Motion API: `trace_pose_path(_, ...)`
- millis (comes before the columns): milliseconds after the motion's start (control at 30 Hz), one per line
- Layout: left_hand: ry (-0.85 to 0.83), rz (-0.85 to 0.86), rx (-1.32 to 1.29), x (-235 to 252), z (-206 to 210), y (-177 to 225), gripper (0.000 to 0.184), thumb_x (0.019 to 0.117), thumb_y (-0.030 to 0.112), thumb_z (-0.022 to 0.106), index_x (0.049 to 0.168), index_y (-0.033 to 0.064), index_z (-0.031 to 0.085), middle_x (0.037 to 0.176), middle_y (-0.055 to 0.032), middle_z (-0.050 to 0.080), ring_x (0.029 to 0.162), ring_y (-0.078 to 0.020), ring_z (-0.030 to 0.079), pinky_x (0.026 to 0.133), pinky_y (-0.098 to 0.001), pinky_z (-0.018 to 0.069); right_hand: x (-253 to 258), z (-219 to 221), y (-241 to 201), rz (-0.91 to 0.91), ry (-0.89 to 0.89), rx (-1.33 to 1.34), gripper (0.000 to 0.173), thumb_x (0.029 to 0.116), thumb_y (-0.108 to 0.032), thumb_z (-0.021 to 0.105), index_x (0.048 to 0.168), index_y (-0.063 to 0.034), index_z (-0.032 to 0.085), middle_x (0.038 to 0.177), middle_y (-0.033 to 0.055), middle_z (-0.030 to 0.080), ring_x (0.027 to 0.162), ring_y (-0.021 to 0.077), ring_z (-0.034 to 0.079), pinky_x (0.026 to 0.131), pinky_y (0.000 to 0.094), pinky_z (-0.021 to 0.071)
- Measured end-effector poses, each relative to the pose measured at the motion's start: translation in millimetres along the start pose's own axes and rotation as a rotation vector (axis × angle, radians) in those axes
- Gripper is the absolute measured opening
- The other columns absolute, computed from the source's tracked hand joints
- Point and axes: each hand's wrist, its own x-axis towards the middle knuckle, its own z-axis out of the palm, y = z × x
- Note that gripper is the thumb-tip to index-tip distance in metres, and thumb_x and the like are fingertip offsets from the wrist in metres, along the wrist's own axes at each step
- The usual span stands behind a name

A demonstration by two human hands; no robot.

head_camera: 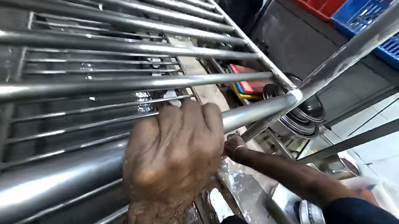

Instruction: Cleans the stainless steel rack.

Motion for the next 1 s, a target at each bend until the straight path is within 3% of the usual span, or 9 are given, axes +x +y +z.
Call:
trace_pose_path(167,-0.006,-0.022,-0.008,-1,-1,3,0.02,0.0842,0.025,0.062,0.084,0.0046,0.059,0.069,-0.0122,0.055,0.058,-0.0325,0.056,0.053,-0.0461,0.0375,-130,-81,62,0.104,0.319,-0.194,0.03,0.0985,-0.002,0.054,0.127,0.0036,0.062,0.126,0.0248,0.063,0.119,0.0411,0.062,0.098,0.0573,0.0499)
trace_pose_path(233,-0.017,-0.039,-0.013,0,-1,3,0.021,0.0845,0.024,0.061,0.083,0.0038,0.059,0.068,-0.013,0.054,0.058,-0.0335,0.057,0.053,-0.0472,0.0378,-165,-93,77,0.116,0.445,-0.314,0.031,0.097,-0.001,0.056,0.127,0.001,0.063,0.126,0.0223,0.065,0.12,0.0389,0.062,0.101,0.0542,0.0489)
trace_pose_path(500,-0.027,-0.042,-0.019,-3,1,2,0.025,0.0823,0.027,0.064,0.084,0.0027,0.06,0.071,-0.0144,0.057,0.061,-0.0347,0.059,0.056,-0.0491,0.0397,-175,-52,108,-0.047,0.835,-0.434,0.042,0.0964,-0.008,0.058,0.137,-0.0017,0.063,0.141,0.0224,0.061,0.135,0.0391,0.056,0.117,0.0539,0.0391)
trace_pose_path(567,-0.013,-0.041,-0.021,-5,4,2,0.024,0.0826,0.027,0.064,0.084,0.0028,0.06,0.07,-0.0139,0.056,0.06,-0.0344,0.058,0.055,-0.0487,0.0396,-163,-51,104,0.004,0.805,-0.445,0.04,0.0978,-0.006,0.054,0.137,0.0004,0.062,0.14,0.0233,0.061,0.132,0.0393,0.057,0.114,0.0546,0.0413)
trace_pose_path(667,-0.018,-0.014,-0.03,-5,3,-1,0.023,0.0827,0.025,0.065,0.086,0.0027,0.061,0.071,-0.0136,0.057,0.06,-0.0343,0.058,0.055,-0.048,0.0404,-140,-77,88,0.106,0.622,-0.211,0.027,0.0997,-0.01,0.054,0.122,-0.0015,0.067,0.122,0.02,0.068,0.116,0.038,0.064,0.097,0.0557,0.0515)
trace_pose_path(767,-0.046,0.022,-0.05,-4,-1,-3,0.023,0.0814,0.024,0.069,0.088,0.0032,0.062,0.076,-0.0149,0.06,0.067,-0.0354,0.062,0.058,-0.0494,0.0437,-109,-109,66,0.281,0.309,0.155,0.04,0.1025,-0.024,0.054,0.137,-0.0052,0.061,0.138,0.0259,0.06,0.129,0.0482,0.056,0.099,0.0736,0.0435)
trace_pose_path(800,-0.045,0.021,-0.06,-4,0,-3,0.022,0.0809,0.024,0.07,0.089,0.0034,0.063,0.079,-0.0154,0.062,0.069,-0.0357,0.064,0.06,-0.0499,0.0453,-98,-106,59,0.302,0.265,0.178,0.039,0.1008,-0.023,0.056,0.133,-0.0031,0.063,0.136,0.027,0.061,0.128,0.0489,0.056,0.099,0.0735,0.0444)
trace_pose_path(900,-0.023,-0.01,-0.093,-3,2,0,0.022,0.0768,0.023,0.074,0.088,0.0045,0.068,0.078,-0.0144,0.065,0.07,-0.0343,0.066,0.061,-0.0499,0.0485,-79,-89,42,0.192,0.109,-0.049,0.023,0.096,-0.012,0.06,0.112,0.0013,0.07,0.121,0.023,0.068,0.117,0.0421,0.063,0.1,0.0623,0.0479)
trace_pose_path(1000,-0.028,-0.039,-0.084,0,1,2,0.024,0.0722,0.025,0.079,0.082,0.0068,0.066,0.073,-0.0107,0.064,0.068,-0.0305,0.067,0.062,-0.0472,0.0491,-79,-71,41,-0.09,0.099,-0.041,0.032,0.0953,-0.016,0.066,0.124,-0.0019,0.067,0.129,0.0267,0.062,0.119,0.048,0.06,0.095,0.0691,0.049)
